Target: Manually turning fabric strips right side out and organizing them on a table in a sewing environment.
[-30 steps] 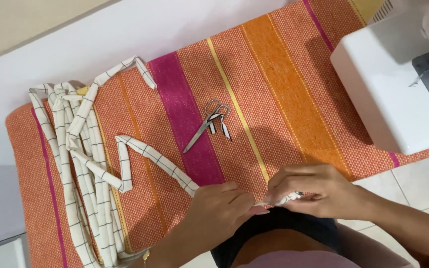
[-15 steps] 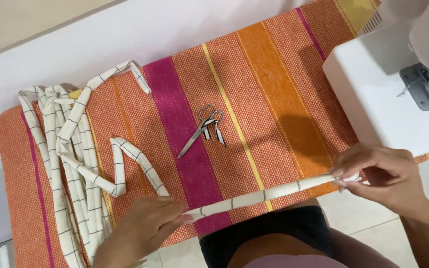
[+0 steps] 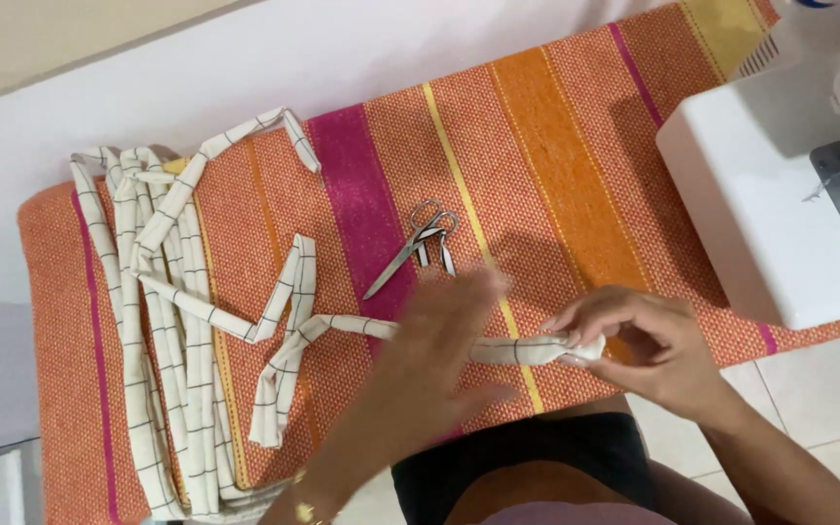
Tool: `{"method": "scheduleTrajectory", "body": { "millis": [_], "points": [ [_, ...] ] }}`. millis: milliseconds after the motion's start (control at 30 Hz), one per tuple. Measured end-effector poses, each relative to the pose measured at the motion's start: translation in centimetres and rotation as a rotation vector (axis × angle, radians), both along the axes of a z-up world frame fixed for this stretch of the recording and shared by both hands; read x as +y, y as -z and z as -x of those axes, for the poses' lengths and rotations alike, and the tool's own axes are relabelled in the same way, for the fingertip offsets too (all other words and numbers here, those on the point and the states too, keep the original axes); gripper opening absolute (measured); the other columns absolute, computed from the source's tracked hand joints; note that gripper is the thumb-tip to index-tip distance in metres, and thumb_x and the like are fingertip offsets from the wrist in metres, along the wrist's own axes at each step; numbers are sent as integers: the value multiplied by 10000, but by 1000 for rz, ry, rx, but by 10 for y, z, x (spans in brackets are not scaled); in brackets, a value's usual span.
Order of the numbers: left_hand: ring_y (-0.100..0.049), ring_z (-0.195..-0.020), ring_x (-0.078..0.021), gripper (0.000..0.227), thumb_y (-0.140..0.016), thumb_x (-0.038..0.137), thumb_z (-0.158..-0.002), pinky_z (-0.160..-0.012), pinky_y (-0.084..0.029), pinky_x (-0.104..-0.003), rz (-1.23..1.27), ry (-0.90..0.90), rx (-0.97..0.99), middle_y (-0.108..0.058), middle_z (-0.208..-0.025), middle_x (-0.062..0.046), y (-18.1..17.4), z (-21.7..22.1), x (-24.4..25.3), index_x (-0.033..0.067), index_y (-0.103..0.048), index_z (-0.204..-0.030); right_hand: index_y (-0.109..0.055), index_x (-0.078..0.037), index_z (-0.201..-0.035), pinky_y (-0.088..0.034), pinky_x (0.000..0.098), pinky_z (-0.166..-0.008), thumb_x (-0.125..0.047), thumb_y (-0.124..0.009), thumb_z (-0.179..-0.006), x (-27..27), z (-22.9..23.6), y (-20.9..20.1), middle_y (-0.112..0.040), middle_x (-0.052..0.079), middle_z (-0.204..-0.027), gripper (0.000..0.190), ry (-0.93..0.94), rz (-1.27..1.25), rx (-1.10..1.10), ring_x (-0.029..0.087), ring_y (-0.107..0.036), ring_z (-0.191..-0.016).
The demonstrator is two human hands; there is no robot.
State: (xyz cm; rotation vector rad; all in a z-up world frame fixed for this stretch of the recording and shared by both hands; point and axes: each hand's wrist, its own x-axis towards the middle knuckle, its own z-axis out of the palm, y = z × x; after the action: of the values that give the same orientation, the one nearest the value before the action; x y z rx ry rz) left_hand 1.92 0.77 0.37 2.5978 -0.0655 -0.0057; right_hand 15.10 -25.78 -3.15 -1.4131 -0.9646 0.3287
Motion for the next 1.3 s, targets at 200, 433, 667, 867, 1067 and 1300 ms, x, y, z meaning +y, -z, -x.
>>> {"method": "scheduleTrajectory", "body": {
  "millis": [200,433,667,867,1067,1300],
  "points": [
    [-571,-553,-260,184,-559,197,-1157,-478,-426,-450,128,337,-125,-615,-728,-53,39,-2,-26,91,-552,-1006,-686,-89,-1077,-754,262,-843,27,-773,-904,-23,-5,15,-776,80,-1023,226,-73,-68,34,159,-808,-901],
    [-542,-461,-213,224,-472,240,-1188,-412,-407,-392,123,367,-35,-578,-660,-29,32,1,-23,74,-557,-1063,-614,-284,-1424,-380,606,-1335,-416,-944,-801,5,2,-34,-450,113,-1663,718,-129,315,-537,358,-423,-1598],
    [-503,-450,-219,324,-396,341,-1195,-423,-395,-424,75,372,46,-562,-677,-31,17,3,-14,97,-571,-1072,-732,-118,-1036,-712,188,-865,-32,-816,-902,-33,-27,12,-735,28,-1063,179,-69,141,-328,115,-754,-930],
    [-602,-501,-303,252,-480,279,-1180,-446,-419,-464,152,394,47,-626,-681,-72,18,0,-16,70,-573,-1071,-655,-211,-1264,-531,550,-1297,-226,-916,-838,-4,-13,-7,-511,117,-1489,500,-219,97,-249,297,-594,-1413],
    [-502,-460,-174,303,-430,288,-1192,-431,-357,-353,216,389,82,-571,-676,-4,11,1,-11,93,-613,-1049,-670,-159,-999,-618,245,-895,-45,-721,-914,-33,-34,2,-663,-18,-1032,151,-34,3,-145,87,-666,-920],
    [-485,-441,-183,286,-434,297,-1192,-436,-369,-371,196,387,79,-549,-650,-8,8,-1,-8,91,-583,-1061,-656,-182,-1080,-626,233,-871,-16,-771,-917,-41,-39,8,-682,5,-1061,260,-23,-16,-150,119,-664,-950]
  ]
}}
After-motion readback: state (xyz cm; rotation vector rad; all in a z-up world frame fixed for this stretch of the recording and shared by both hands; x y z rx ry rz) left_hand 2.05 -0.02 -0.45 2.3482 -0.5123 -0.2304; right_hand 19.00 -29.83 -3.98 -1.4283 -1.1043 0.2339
